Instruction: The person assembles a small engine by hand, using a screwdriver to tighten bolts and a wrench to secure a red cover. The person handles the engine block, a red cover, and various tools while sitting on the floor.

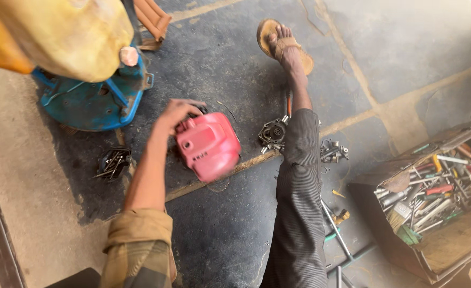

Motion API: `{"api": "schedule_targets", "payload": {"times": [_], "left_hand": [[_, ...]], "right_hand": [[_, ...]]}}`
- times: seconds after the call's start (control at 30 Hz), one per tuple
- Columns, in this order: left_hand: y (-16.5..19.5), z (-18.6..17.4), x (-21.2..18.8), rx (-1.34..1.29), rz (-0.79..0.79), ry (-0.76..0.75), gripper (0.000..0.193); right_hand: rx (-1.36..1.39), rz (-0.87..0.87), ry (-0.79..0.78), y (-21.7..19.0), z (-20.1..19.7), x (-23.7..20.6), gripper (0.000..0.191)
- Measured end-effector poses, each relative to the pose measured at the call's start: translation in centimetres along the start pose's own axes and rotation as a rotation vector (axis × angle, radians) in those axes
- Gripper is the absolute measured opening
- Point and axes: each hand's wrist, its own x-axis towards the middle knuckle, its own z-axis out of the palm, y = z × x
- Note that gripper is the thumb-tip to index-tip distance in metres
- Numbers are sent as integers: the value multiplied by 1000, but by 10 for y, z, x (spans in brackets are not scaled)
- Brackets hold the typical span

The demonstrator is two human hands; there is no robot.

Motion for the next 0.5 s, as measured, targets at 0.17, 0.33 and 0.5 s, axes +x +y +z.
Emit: {"api": "schedule_targets", "payload": {"times": [0.17,0.33,0.5], "left_hand": [[2,-26,14,-253,2,239,42],[-18,-20,13,-833,50,626,46],[-36,4,12,-1058,66,612,59]], "right_hand": [[-80,22,-11,12,-2,7,32],[-107,-79,-6,12,-10,-4,36],[-101,-172,2,7,1,-11,41]]}}
